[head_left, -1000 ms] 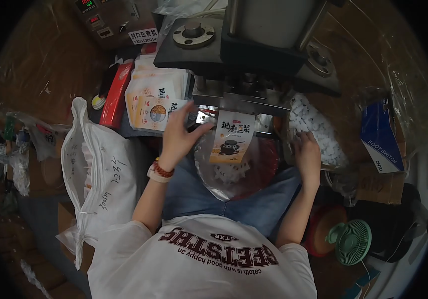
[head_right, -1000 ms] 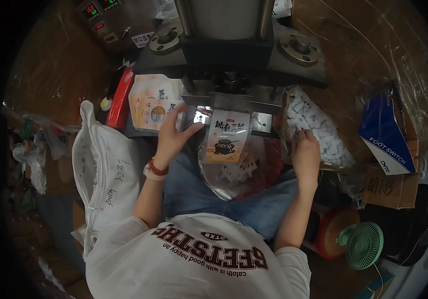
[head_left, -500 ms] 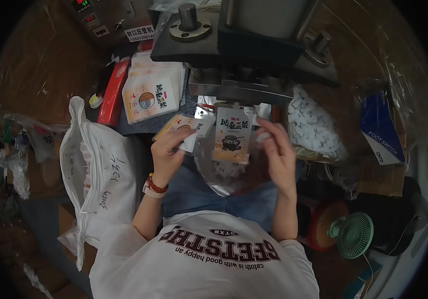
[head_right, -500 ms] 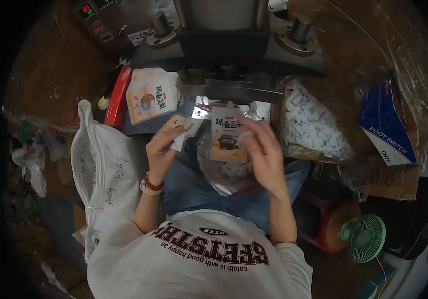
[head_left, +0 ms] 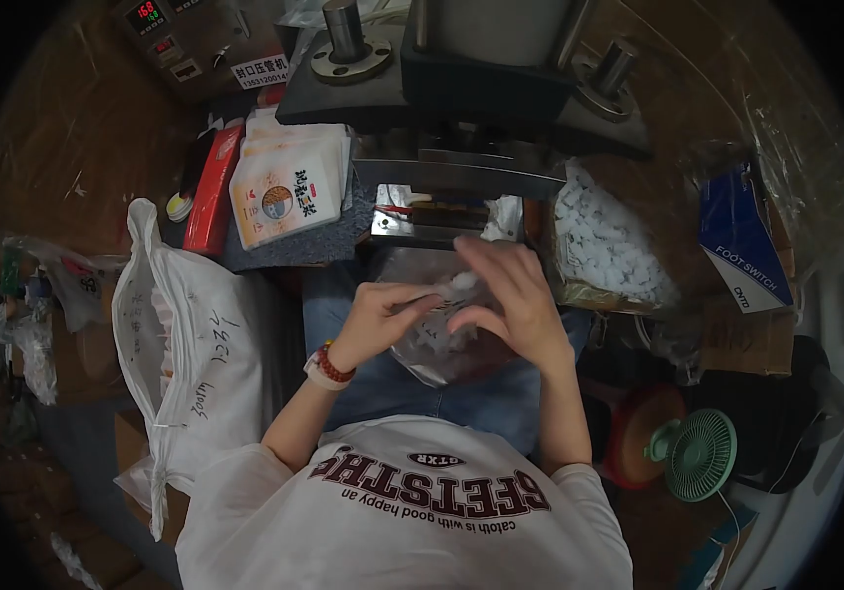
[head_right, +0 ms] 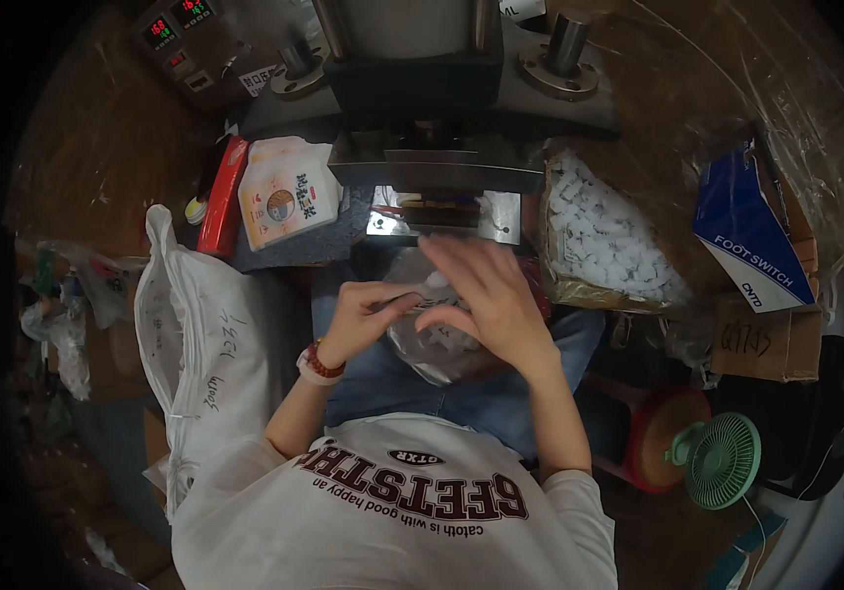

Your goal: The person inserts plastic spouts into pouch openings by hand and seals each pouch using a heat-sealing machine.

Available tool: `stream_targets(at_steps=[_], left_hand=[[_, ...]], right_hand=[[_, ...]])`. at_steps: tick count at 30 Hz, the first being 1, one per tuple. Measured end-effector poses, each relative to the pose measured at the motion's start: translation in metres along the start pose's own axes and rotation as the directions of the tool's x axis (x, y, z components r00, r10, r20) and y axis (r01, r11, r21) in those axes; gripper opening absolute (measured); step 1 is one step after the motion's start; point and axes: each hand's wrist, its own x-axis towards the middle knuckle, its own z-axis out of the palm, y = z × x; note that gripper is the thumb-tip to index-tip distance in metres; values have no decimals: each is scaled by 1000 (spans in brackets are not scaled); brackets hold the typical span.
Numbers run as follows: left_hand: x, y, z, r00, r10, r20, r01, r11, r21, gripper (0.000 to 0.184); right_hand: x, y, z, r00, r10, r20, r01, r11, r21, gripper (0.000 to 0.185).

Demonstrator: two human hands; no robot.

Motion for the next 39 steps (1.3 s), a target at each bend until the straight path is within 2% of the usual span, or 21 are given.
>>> stream_targets(at_steps=[1, 3, 5, 6, 7, 8, 10, 15, 18, 19, 20, 21, 22, 23, 26, 28, 31, 33, 35, 37, 39], left_hand=[[5, -11, 8, 1000, 2, -2, -2, 1000, 1, 17], [17, -28, 21, 966, -259, -5, 243, 913, -329, 22], [34, -20, 16, 941, -339, 8, 319, 874, -367, 24], [42, -18, 13, 907, -421, 27, 395, 827, -400, 26], [51, -22, 16, 900, -435, 36, 368, 712, -598, 25], [59, -24, 15, 899, -437, 33, 367, 711, -600, 25], [71, -28, 11, 871, -483, 93, 408, 603, -685, 29], [74, -28, 7, 874, -477, 96, 378, 541, -751, 27], [73, -22, -21, 900, -435, -20, 425, 888, -175, 31], [69, -32, -37, 938, -277, -207, 290, 956, 36, 43], [60, -41, -52, 910, 14, -415, 216, 838, 501, 51], [52, -39, -65, 827, 357, -433, 229, 490, 841, 60], [40, -46, -75, 868, 273, -415, 349, 260, 900, 73], [26, -56, -81, 869, 271, -415, 350, 258, 901, 73], [-9, -66, -88, 973, 208, -104, -4, 461, 888, 62], [-23, -66, -89, 965, 221, -142, -5, 556, 831, 56], [-24, -44, -74, 932, 152, -330, 99, 769, 632, 46], [-23, -35, -63, 909, 251, -334, -58, 868, 494, 47], [-19, -11, -52, 894, 362, -263, -172, 821, 545, 50], [-19, 6, -44, 893, 418, -166, -249, 767, 591, 49], [-20, 19, -43, 895, 425, -132, -242, 713, 659, 47]], right_hand=[[-1, 3, -3, 1000, -3, 0, 3, 1000, 0, 55], [-8, 17, -16, 989, 76, -130, -79, 997, -20, 64], [-16, 33, -29, 977, 110, -184, -125, 990, -71, 53], [-18, 39, -36, 939, 247, -240, -284, 950, -132, 46], [-19, 45, -41, 878, 372, -302, -436, 881, -183, 38], [-23, 55, -41, 879, 371, -299, -434, 882, -183, 38], [-38, 78, -30, 804, 546, -235, -573, 605, -552, 25], [-49, 98, -19, 822, 522, -226, -559, 665, -496, 23], [-48, 96, -23, 821, 459, -340, -568, 718, -403, 19], [-47, 93, -24, 776, 468, -423, -611, 724, -320, 17], [-49, 91, -23, 778, 467, -420, -607, 728, -317, 17], [-52, 89, -22, 688, 568, -452, -615, 787, 53, 15], [-55, 85, -22, 598, 675, -432, -534, 737, 414, 13], [-56, 79, -21, 597, 677, -430, -534, 736, 416, 13], [-41, 48, -16, 625, 729, -279, -435, 621, 652, 15], [-34, 24, -13, 769, 638, -41, -331, 452, 828, 17], [-19, 2, 4, 867, 484, 119, -327, 371, 869, 21], [-10, -8, 22, 867, 462, 187, -385, 383, 840, 26], [-4, -12, 33, 830, 501, 244, -470, 392, 791, 24], [-3, -8, 41, 961, 243, 129, -274, 889, 367, 31], [-2, -13, 30, 985, 133, 108, -155, 960, 231, 32]])
